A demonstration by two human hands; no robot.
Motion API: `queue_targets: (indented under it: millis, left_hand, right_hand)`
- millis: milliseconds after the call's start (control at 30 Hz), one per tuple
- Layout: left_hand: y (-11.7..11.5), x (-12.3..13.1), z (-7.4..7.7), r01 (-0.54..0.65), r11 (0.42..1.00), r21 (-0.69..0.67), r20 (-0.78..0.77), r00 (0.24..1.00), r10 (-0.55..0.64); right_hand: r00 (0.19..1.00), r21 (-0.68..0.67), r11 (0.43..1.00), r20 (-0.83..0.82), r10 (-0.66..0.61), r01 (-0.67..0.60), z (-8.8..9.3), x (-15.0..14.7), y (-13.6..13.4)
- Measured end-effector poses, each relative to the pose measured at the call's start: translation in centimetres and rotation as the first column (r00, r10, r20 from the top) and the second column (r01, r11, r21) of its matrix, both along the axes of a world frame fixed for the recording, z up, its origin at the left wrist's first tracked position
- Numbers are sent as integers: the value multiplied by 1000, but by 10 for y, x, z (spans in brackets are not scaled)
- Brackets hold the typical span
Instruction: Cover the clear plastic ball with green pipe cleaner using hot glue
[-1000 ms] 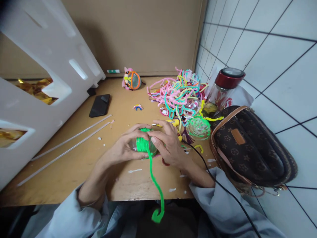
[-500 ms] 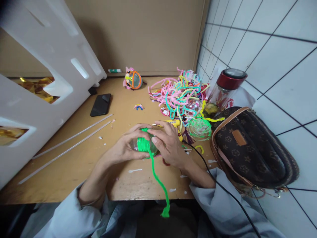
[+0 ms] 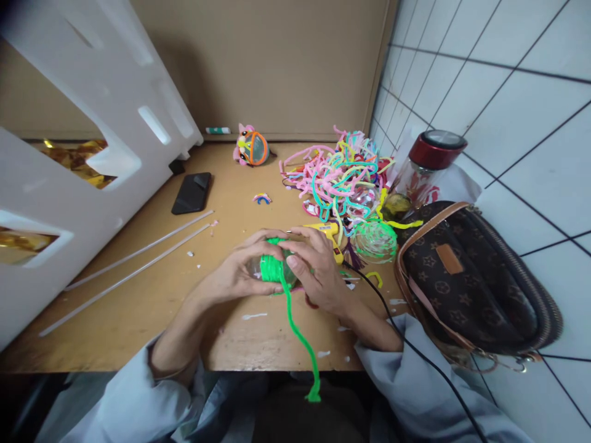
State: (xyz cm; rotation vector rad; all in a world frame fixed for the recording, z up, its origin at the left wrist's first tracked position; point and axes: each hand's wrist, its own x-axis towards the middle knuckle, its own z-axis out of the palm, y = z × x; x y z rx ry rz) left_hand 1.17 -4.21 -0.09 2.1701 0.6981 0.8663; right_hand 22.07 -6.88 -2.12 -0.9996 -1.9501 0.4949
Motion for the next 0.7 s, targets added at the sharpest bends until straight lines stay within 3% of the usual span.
queue_targets:
  millis: [467, 700]
  left_hand:
    - [2, 0, -2, 30, 999, 19, 8, 1000, -30]
    - [1, 0, -2, 22, 999, -27, 20, 1000, -21]
  right_hand:
    - [1000, -19, 1000, 9, -22, 22, -6, 0, 3]
    - [1000, 11, 1000, 24, -10, 10, 2, -1, -4]
